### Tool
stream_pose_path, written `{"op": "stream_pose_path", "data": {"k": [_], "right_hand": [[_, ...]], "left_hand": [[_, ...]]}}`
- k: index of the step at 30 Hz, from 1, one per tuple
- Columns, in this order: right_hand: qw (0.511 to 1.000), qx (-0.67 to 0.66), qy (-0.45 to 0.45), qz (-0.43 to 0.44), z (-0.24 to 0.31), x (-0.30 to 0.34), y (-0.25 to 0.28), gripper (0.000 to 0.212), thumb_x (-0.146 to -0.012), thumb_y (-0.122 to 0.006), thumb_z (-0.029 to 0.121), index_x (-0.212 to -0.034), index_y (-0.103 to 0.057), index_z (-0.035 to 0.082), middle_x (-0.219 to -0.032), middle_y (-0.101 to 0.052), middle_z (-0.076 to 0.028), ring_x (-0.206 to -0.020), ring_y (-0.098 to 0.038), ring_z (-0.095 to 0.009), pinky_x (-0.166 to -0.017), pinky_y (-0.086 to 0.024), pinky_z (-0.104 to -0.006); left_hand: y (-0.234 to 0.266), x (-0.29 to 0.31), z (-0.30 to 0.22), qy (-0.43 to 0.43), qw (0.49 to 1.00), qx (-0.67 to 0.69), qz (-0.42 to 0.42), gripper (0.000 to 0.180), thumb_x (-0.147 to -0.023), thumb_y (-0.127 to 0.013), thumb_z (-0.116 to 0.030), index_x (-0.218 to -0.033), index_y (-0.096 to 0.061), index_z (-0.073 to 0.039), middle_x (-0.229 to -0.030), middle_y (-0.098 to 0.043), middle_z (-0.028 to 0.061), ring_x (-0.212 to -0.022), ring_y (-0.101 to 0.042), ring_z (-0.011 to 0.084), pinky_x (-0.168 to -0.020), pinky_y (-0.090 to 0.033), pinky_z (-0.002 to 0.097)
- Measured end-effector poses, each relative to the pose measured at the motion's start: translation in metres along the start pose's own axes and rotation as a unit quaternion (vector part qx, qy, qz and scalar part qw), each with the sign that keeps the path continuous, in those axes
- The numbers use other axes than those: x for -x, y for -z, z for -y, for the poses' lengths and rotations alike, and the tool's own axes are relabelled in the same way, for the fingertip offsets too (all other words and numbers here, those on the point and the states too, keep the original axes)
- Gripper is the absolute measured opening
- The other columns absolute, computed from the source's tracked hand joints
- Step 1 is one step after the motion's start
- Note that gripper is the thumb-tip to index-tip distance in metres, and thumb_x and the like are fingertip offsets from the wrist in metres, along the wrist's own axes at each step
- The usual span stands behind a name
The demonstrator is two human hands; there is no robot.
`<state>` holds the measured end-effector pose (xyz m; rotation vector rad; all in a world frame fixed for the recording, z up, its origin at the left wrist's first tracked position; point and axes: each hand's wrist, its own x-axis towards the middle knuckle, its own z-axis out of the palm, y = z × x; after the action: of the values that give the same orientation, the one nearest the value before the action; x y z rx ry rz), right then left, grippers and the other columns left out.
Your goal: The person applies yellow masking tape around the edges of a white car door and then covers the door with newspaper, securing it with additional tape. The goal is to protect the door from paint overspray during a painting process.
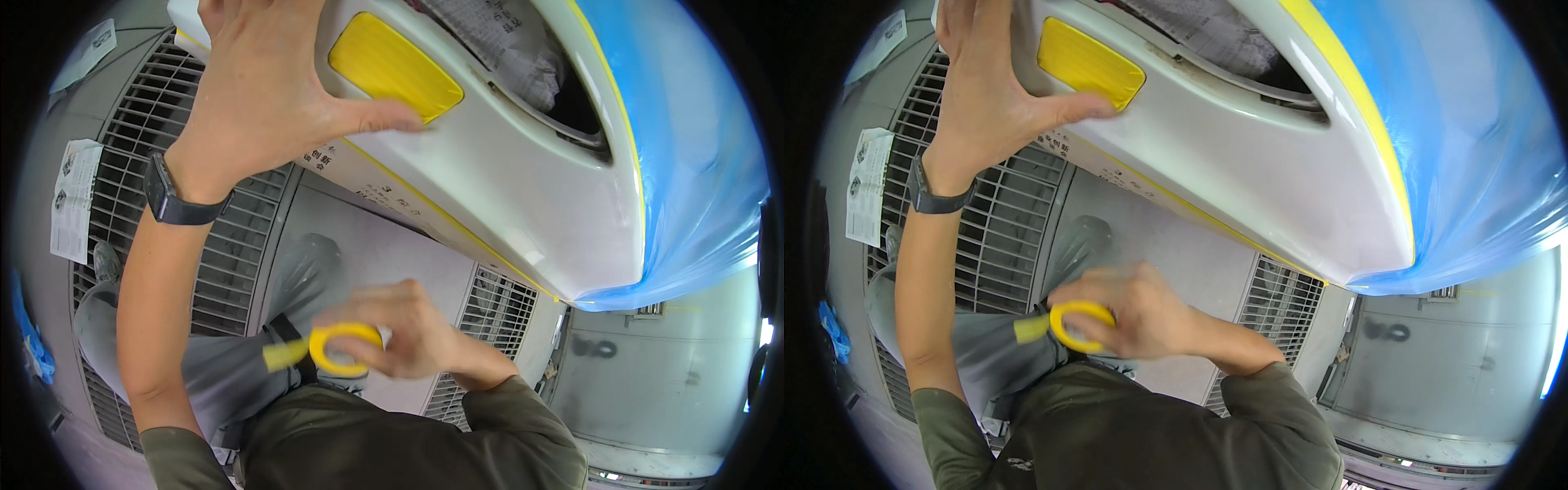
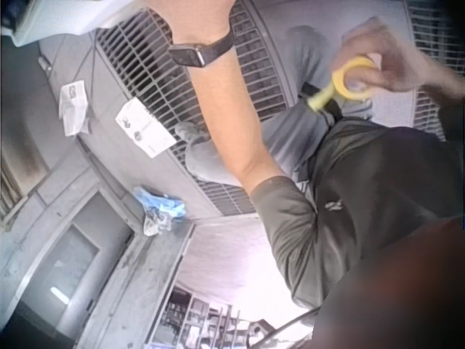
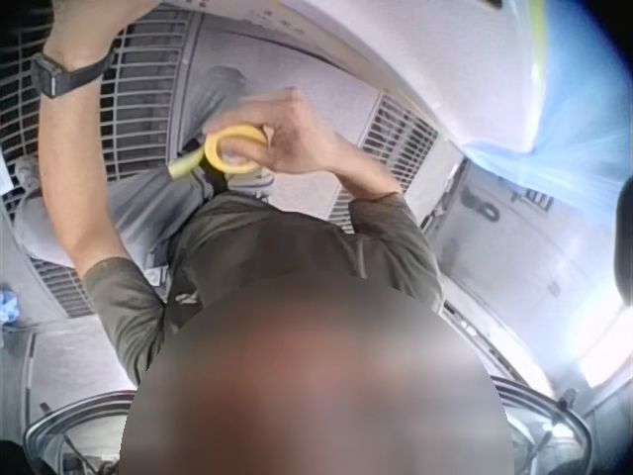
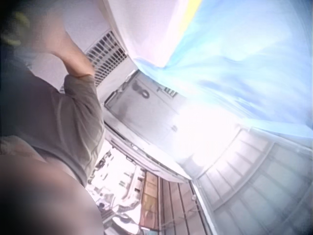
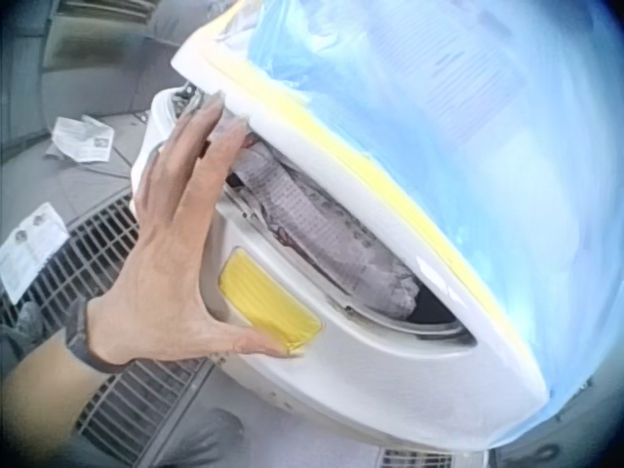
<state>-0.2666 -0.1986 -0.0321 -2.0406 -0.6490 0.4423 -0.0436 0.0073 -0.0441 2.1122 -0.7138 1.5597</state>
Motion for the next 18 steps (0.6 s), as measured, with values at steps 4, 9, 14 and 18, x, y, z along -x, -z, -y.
{"op": "stream_pose_path", "data": {"k": [4, 9, 14, 18], "right_hand": [[0.999, 0.036, -0.002, -0.036, -0.020, -0.008, -0.018, 0.021, -0.091, -0.077, 0.008, -0.113, -0.077, 0.005, -0.094, -0.076, -0.011, -0.077, -0.072, -0.029, -0.068, -0.057, -0.0372], [0.998, 0.012, -0.061, 0.018, -0.032, -0.001, -0.041, 0.022, -0.094, -0.074, 0.013, -0.113, -0.075, 0.004, -0.101, -0.076, -0.013, -0.087, -0.072, -0.036, -0.075, -0.058, -0.0432], [0.998, 0.038, -0.054, 0.010, -0.042, 0.006, -0.043, 0.022, -0.094, -0.072, 0.012, -0.115, -0.074, 0.005, -0.103, -0.076, -0.013, -0.091, -0.072, -0.037, -0.078, -0.058, -0.0441], [0.997, 0.032, -0.071, 0.015, -0.053, 0.011, -0.056, 0.020, -0.094, -0.072, 0.013, -0.113, -0.075, 0.006, -0.104, -0.076, -0.013, -0.093, -0.072, -0.037, -0.081, -0.058, -0.0445]], "left_hand": [[0.004, -0.003, -0.008, 0.021, 1.000, 0.021, 0.001, 0.147, -0.057, -0.094, -0.070, -0.167, -0.017, -0.010, -0.169, -0.011, 0.0275, -0.158, -0.008, 0.0499, -0.125, -0.007, 0.0661], [0.012, -0.014, -0.011, 0.082, 0.996, -0.004, 0.028, 0.155, -0.051, -0.094, -0.075, -0.168, -0.014, -0.011, -0.169, -0.011, 0.0285, -0.158, -0.008, 0.0514, -0.125, -0.008, 0.0685], [0.028, -0.024, 0.035, 0.031, 0.999, -0.029, 0.001, 0.163, -0.046, -0.090, -0.083, -0.167, -0.012, -0.007, -0.168, -0.013, 0.0310, -0.157, -0.009, 0.0518, -0.125, -0.011, 0.0693], [0.037, -0.022, 0.048, 0.014, 0.999, -0.043, -0.011, 0.162, -0.049, -0.087, -0.086, -0.167, -0.011, -0.004, -0.168, -0.011, 0.0315, -0.157, -0.010, 0.0520, -0.125, -0.010, 0.0688]]}}
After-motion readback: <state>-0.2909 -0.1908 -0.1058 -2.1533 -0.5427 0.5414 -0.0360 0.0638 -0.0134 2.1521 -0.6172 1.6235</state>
